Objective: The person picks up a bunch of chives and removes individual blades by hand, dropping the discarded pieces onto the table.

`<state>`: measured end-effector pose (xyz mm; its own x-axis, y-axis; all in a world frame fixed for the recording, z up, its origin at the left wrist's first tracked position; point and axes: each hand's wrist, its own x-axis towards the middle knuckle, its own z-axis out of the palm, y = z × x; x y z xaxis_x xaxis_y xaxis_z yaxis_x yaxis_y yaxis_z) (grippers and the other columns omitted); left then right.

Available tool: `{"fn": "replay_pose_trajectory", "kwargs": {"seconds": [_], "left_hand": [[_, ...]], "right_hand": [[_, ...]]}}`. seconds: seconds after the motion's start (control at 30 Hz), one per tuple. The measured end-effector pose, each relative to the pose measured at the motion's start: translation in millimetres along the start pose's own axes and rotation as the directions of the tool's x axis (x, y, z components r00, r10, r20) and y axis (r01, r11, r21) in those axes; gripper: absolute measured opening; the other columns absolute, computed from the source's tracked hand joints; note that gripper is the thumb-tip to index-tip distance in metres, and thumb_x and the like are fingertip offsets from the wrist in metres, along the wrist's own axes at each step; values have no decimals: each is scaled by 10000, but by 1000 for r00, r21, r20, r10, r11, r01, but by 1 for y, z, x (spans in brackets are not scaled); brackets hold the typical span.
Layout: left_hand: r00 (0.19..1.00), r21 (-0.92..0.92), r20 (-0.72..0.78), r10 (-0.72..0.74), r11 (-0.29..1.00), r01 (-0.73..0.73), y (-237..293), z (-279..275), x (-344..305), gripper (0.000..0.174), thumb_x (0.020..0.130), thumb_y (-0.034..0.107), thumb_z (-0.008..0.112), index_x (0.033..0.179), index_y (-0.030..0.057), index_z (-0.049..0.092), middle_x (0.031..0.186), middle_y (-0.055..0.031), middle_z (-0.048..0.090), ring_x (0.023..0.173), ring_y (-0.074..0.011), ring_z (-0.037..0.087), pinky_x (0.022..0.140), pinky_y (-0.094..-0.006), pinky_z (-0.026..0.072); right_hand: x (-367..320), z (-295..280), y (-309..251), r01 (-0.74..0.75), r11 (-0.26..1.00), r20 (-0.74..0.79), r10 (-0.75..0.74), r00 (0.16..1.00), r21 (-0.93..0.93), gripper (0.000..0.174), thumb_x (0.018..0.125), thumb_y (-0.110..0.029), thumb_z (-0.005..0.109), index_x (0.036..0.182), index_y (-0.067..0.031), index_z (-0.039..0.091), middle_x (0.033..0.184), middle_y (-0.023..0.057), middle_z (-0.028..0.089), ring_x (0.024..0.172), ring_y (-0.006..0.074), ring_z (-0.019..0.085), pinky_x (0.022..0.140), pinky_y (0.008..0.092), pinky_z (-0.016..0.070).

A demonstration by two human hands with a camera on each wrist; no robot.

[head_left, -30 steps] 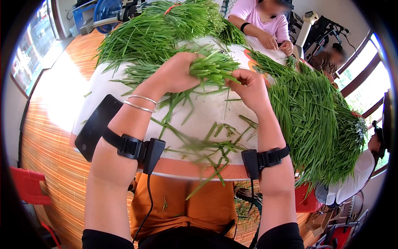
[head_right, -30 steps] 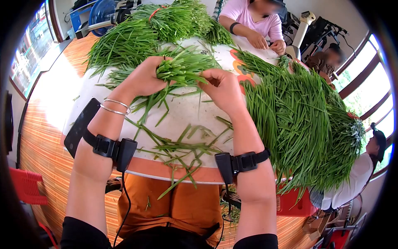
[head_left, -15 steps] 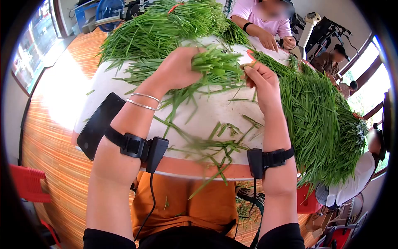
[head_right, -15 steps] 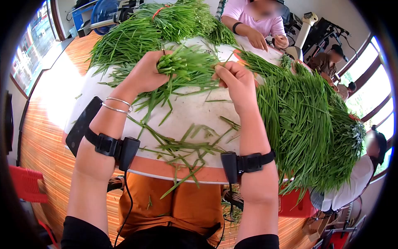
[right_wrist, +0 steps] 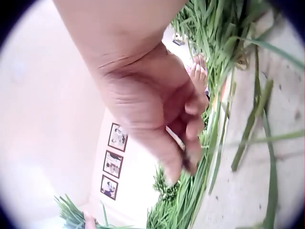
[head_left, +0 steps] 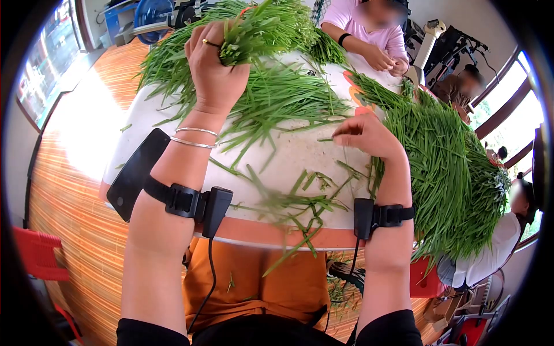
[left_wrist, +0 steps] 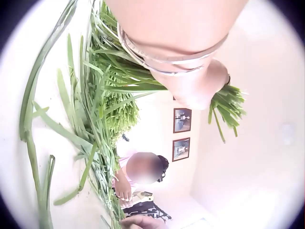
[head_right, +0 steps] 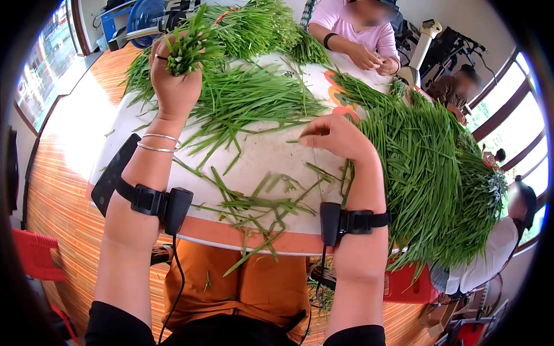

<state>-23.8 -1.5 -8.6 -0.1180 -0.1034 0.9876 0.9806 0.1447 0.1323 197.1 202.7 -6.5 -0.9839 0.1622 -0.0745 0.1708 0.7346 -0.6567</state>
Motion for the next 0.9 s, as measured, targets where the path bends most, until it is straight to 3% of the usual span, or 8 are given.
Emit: {"fn": "replay_pose_trajectory", "kwargs": {"seconds": [0.13, 0.2, 0.27, 0.43, 0.53, 0.7, 0.83, 0.9], "left_hand": [[999, 10, 32, -25, 1000, 25, -3, 3, -5, 293, 641, 58, 622, 925, 121, 593, 879, -19, 598, 851, -242, 527, 806, -335, 356], [999, 5, 14, -41, 999, 41, -1, 2, -5, 285, 642, 63, 626, 918, 124, 596, 884, -15, 594, 862, -243, 523, 812, -340, 353], [998, -3, -6, -55, 999, 55, -1, 1, -4, 277, 643, 68, 630, 912, 127, 600, 888, -11, 591, 874, -245, 519, 817, -345, 350], [995, 232, -100, 30, 973, -6, -11, -4, 2, 239, 647, 96, 650, 878, 148, 615, 908, 14, 574, 907, -245, 492, 837, -358, 332], [995, 211, -77, 59, 977, -42, -8, -7, 5, 228, 649, 99, 646, 868, 157, 615, 888, 21, 573, 897, -242, 492, 837, -353, 327], [999, 150, -1, 50, 987, -49, -3, -3, 0, 267, 628, 76, 629, 881, 160, 609, 864, 6, 577, 876, -234, 503, 834, -354, 332], [995, 146, 96, -8, 989, -6, -1, -2, -8, 320, 667, 29, 620, 976, 105, 602, 928, -44, 588, 918, -263, 516, 851, -351, 360], [980, 41, 188, -59, 998, 52, -3, 1, -12, 339, 665, 32, 615, 998, 87, 589, 964, -71, 592, 961, -290, 515, 884, -355, 358]], "right_hand": [[-14, -2, -27, 32, 822, 148, -140, 979, 569, 235, 827, -226, 645, 919, -10, 654, 707, 23, 633, 622, 77, 553, 548, 221, 421], [-1, 2, -9, 23, 866, -100, 32, 994, 499, 244, 806, -231, 651, 881, 1, 656, 704, 65, 640, 624, 116, 577, 566, 255, 446], [9, 2, 23, -114, 975, -478, 9, 879, -192, 232, 744, -227, 687, 825, -12, 660, 687, 99, 627, 613, 175, 588, 581, 298, 457], [1, -11, 10, -640, 670, -560, 385, 733, -377, 355, 718, -423, 630, 765, -73, 674, 790, 139, 644, 755, 281, 628, 656, 401, 476], [6, -8, 29, -660, 616, -497, 448, 743, -431, 332, 673, -413, 656, 726, -86, 681, 781, 125, 650, 754, 275, 630, 677, 385, 489], [9, -4, 37, -531, 736, -409, 369, 835, -420, 203, 562, -257, 659, 674, -89, 680, 721, 120, 642, 691, 247, 621, 640, 355, 490], [3, -12, 32, -487, 786, -310, 387, 868, -382, 180, 638, -218, 656, 719, -57, 666, 709, 95, 646, 615, 190, 593, 565, 320, 458], [0, -14, 28, -162, 979, -222, 187, 957, 126, 135, 731, -157, 623, 755, -24, 632, 725, 59, 646, 599, 111, 545, 542, 261, 409]]}}
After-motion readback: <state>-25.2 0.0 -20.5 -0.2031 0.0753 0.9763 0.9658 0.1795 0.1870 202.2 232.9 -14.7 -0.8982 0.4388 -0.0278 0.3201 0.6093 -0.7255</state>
